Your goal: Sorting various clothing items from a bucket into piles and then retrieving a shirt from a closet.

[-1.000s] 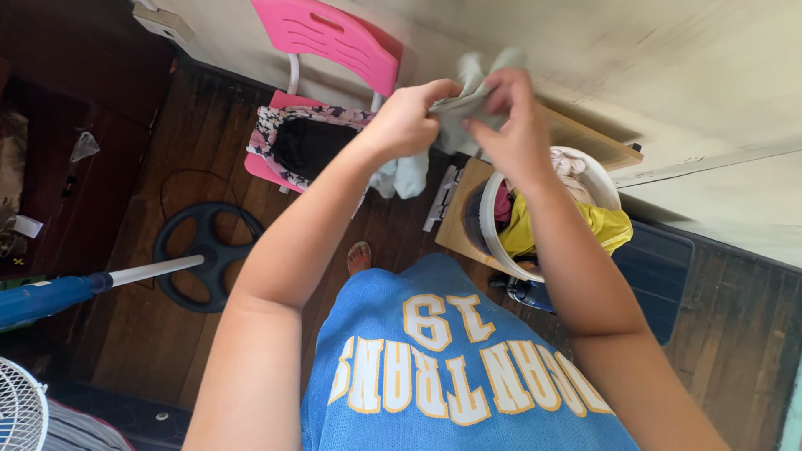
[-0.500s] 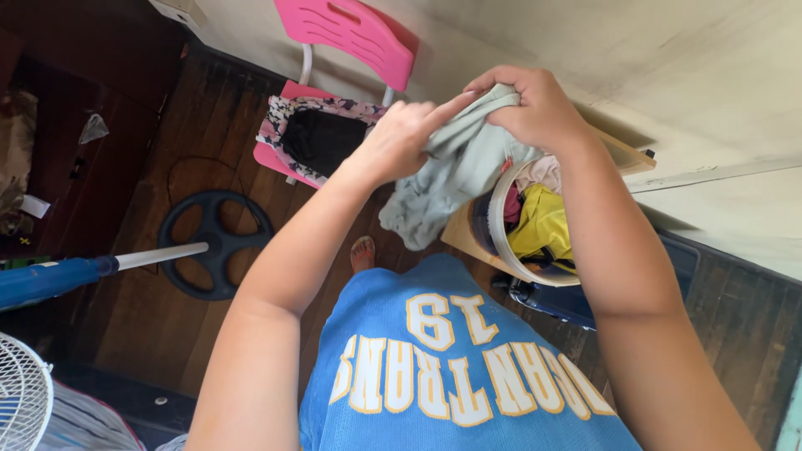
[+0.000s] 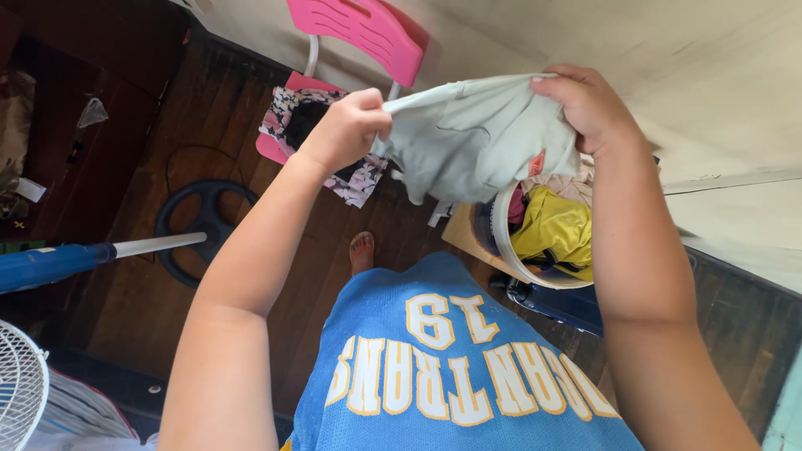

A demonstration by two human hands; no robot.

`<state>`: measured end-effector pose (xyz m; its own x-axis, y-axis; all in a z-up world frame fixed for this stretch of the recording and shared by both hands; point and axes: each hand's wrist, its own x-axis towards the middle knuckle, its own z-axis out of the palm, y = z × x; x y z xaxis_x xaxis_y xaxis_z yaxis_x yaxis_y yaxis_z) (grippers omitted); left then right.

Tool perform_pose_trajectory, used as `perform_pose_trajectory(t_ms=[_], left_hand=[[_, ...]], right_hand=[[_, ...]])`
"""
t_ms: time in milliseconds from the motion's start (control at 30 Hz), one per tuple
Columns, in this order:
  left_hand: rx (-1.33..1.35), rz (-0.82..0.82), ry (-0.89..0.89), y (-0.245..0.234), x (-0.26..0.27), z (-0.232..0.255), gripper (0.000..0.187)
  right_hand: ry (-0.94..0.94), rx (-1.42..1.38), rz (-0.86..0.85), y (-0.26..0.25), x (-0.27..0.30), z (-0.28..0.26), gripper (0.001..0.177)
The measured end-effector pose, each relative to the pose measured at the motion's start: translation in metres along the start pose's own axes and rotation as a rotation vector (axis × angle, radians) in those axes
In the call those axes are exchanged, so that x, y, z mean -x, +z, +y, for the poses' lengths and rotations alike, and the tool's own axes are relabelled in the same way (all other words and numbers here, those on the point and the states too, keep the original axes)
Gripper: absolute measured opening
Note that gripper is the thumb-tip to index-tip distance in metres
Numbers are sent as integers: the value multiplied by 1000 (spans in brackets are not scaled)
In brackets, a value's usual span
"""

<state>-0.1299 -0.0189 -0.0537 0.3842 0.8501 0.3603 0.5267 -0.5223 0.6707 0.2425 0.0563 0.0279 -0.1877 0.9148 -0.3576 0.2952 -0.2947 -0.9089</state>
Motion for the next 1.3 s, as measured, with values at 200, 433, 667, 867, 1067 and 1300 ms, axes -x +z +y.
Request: perform_pose_trajectory(t_ms=[200,433,667,867,1067,1300], left_hand=[[-188,342,-9,34,-8,-30,29],[-125,111,-123,15,-37,24,59],[-71,69,105,-34,-48,40,48],[-85,62,205,-77,-40,50,48],[-208,35,-23,-93,-6,38,27],[68,-32,-66,-66,19,15,23]], right_hand=[[98,-304,-197,-5,-20,10,35],[85,-96,-305,135,-21,22,59],[-373,222,-188,179,-50,92,80],[-551,740,45,165,-49,102,80],[-475,581,-238,91,-45,79,33],[-134,405,-364,44,-7,-2,26]])
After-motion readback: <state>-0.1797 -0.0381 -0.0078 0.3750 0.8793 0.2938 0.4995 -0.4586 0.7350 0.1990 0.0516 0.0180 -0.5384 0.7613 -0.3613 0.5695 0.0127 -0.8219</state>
